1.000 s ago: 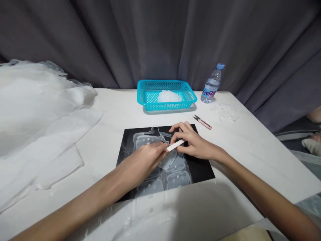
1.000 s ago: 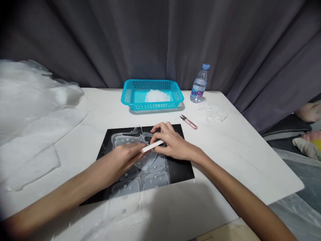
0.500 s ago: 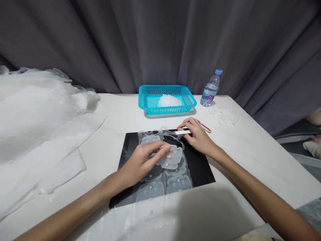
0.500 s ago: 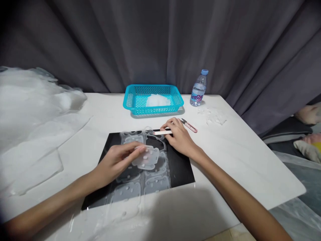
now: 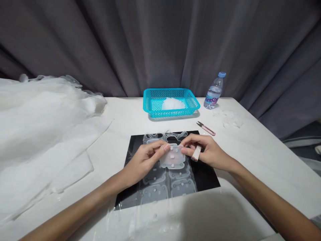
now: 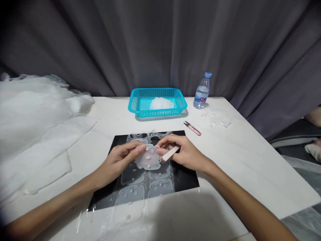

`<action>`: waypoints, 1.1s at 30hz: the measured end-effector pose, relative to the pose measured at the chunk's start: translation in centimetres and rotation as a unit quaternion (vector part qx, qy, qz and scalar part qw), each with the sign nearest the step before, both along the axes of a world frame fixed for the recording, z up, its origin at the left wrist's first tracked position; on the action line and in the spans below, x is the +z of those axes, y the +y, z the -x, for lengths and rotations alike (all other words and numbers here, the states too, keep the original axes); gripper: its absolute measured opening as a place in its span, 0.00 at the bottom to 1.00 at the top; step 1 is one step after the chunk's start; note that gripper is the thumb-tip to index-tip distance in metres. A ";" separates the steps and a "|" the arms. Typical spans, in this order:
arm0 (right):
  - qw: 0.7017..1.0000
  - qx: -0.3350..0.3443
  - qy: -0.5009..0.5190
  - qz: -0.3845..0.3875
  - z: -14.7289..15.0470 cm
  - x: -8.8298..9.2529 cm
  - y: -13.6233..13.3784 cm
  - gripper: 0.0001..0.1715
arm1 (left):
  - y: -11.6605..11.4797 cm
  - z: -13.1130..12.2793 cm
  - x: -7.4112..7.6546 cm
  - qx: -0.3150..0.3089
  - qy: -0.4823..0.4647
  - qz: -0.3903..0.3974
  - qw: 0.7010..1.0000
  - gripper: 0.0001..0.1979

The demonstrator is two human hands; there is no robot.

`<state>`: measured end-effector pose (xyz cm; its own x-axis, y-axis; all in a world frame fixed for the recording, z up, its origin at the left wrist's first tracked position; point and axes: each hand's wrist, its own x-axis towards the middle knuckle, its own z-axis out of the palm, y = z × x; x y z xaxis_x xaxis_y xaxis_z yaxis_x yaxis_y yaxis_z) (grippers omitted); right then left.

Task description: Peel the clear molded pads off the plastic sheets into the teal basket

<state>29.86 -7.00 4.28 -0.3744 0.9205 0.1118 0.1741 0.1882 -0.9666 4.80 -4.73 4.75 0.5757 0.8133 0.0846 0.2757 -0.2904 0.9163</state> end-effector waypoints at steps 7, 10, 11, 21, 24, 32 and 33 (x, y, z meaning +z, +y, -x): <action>0.999 0.036 -0.016 -0.024 0.7 0.2 2.3 0.09 | 0.8 1.7 0.0 -0.025 0.073 -0.060 0.995 0.17; 0.994 -0.002 -0.031 -0.105 0.7 1.4 6.7 0.08 | 1.2 3.2 -0.7 0.003 0.114 -0.110 0.987 0.14; 0.990 -0.028 -0.047 -0.133 0.6 1.9 8.6 0.08 | 1.3 3.8 -1.1 -0.003 0.134 -0.130 0.982 0.15; 0.901 -0.250 -0.210 -0.285 0.8 2.6 14.0 0.19 | 1.7 6.0 -2.8 -0.092 0.219 -0.250 0.938 0.21; 0.910 -0.204 -0.145 -0.330 1.6 0.8 8.7 0.27 | 2.0 6.4 -2.8 -0.102 0.210 -0.244 0.941 0.23; 0.989 0.062 -0.075 -0.113 3.7 -2.1 1.2 0.27 | 2.4 7.0 -4.3 -0.108 0.168 -0.259 0.945 0.23; 0.986 0.078 -0.078 -0.122 4.0 -2.1 1.1 0.24 | 2.4 7.0 -4.5 -0.107 0.167 -0.269 0.943 0.24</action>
<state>25.86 -5.90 2.15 -0.5400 0.8028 0.2527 0.2680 0.4487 -0.8526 -2.23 -2.35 0.21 0.7889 0.5674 0.2359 0.4059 -0.7694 0.4932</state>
